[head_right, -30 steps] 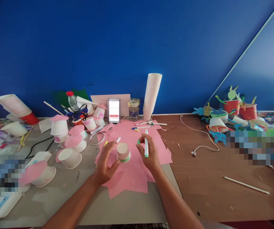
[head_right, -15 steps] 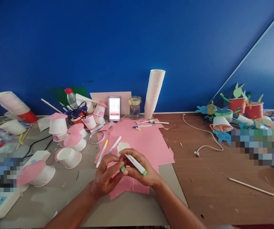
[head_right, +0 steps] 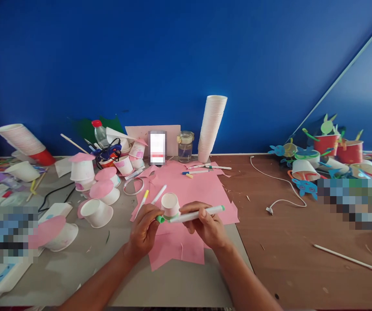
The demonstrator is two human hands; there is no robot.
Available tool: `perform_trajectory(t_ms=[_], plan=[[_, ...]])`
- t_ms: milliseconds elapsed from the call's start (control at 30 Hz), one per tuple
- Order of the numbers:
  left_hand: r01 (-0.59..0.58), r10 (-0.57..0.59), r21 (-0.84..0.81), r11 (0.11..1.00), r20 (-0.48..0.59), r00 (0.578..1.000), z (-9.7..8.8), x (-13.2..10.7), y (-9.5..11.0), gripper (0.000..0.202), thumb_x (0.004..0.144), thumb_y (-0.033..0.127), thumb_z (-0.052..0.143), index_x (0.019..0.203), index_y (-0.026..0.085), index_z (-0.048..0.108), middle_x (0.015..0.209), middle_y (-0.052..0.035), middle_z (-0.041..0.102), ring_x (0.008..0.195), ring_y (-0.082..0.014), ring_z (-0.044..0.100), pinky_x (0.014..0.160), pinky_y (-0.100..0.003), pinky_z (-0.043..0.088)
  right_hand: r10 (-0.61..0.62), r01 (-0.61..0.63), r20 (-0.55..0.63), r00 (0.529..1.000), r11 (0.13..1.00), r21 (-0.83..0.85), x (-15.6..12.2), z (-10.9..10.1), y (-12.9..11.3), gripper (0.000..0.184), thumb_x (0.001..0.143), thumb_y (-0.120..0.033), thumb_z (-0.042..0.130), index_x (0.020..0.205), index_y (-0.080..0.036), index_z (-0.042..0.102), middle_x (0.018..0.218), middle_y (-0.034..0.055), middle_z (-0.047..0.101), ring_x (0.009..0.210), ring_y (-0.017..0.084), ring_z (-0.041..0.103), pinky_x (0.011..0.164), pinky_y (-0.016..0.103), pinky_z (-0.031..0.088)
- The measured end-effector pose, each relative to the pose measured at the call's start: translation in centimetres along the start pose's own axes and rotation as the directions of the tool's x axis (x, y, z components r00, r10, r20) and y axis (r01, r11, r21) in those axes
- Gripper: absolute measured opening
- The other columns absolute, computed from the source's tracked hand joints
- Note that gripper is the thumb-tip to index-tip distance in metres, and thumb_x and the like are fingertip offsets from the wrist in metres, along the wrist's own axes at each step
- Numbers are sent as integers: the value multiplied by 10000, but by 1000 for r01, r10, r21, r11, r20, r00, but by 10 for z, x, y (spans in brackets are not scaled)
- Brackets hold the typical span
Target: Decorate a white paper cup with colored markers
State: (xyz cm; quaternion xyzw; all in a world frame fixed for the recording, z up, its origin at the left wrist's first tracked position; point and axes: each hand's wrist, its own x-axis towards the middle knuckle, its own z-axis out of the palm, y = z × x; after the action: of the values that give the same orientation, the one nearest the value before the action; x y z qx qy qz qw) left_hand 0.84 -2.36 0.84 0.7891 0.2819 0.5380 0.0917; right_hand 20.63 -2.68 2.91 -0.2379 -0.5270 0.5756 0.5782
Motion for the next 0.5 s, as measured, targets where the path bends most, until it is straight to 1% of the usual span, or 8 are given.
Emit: perform_trajectory(t_ms=[67,100,167,233,333,500], plan=[[12,-12,7,1000,12,1000,1,-1,-2,249,971,141,433,1167,204,573,910,-63,601,832,-175,563,730,-307,504,-4,3,-41,999,1000,-18,0,-1,1,438,850,-604,586,780,-200,737,472,-26,455,451,129,393,482,282,336],[16,-17,14,1000,16,1000,2,-1,-3,255,967,135,439,1171,206,575,911,-62,605,832,-175,563,734,-308,499,-1,0,-57,998,1000,-28,0,-2,2,418,846,-581,606,751,-196,736,494,-22,463,450,119,383,473,272,316],[22,-22,25,999,22,1000,2,-2,-4,262,966,136,444,1180,209,577,912,-62,613,831,-177,565,740,-314,493,5,-9,-69,998,998,-56,0,-2,5,378,855,-534,624,751,-190,741,526,-19,475,460,111,382,471,262,300],[21,-22,34,999,31,999,3,-3,-5,269,966,138,447,1188,209,580,905,-61,616,829,-179,565,741,-318,489,8,-15,-70,997,995,-97,-1,-2,8,352,867,-503,624,765,-187,741,548,-16,482,481,114,399,482,263,308],[13,-15,41,999,40,999,3,-3,-5,273,965,142,451,1192,212,586,896,-59,617,822,-181,563,735,-319,484,10,-21,-74,997,990,-143,-2,-3,11,339,877,-492,616,781,-188,732,539,-23,470,500,121,408,499,266,329],[17,-19,45,999,45,999,2,-1,-4,256,971,159,447,1172,205,599,876,-56,613,811,-180,564,732,-319,481,-3,-5,-96,995,996,-89,0,-5,12,338,879,-492,610,762,-195,720,553,-23,479,480,107,387,469,249,303]])
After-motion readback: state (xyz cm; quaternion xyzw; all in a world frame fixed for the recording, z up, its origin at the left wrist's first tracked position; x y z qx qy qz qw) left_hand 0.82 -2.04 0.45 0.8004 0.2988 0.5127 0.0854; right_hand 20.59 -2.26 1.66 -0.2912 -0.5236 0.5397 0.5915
